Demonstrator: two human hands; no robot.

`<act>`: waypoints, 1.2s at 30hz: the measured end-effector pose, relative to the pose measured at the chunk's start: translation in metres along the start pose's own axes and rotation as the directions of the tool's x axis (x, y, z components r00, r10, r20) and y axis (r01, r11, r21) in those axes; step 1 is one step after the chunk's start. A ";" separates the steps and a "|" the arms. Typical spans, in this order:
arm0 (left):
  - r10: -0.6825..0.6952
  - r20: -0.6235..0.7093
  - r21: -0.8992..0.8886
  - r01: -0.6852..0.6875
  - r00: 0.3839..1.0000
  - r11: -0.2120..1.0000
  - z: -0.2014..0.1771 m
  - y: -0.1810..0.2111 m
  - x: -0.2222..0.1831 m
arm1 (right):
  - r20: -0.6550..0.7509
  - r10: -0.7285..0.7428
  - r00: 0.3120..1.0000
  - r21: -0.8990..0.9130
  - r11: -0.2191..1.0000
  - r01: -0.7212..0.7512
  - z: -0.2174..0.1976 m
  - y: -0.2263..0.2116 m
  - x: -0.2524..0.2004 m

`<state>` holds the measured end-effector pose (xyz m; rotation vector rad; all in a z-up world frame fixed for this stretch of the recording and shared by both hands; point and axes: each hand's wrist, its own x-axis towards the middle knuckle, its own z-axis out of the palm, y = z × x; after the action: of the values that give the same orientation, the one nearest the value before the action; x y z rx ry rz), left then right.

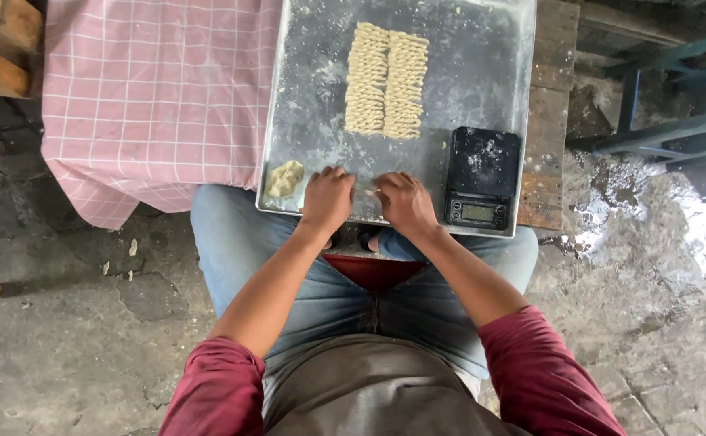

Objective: Rolling small pieces of dough into thin strips and arranging them on a metal tray

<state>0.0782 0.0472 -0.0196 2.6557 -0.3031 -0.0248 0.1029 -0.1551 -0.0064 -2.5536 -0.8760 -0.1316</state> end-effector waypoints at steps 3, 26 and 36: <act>-0.042 -0.057 -0.041 0.039 0.997 0.998 -0.011 0.016 -0.010 | -0.016 0.070 0.997 -0.046 0.996 -0.071 -0.014 -0.016 -0.012; -0.100 0.470 0.094 0.063 0.877 0.994 -0.045 0.034 -0.014 | 0.526 0.173 0.833 -0.083 0.985 -0.151 -0.012 -0.033 -0.006; -0.045 0.420 0.158 -0.024 0.906 0.987 -0.038 0.008 0.007 | 0.390 0.137 0.911 -0.203 0.977 -0.060 0.023 0.010 0.002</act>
<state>0.0857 0.0558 0.0185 2.7909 -0.4464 -0.6131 0.1096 -0.1513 -0.0303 -2.8500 -0.9110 0.3760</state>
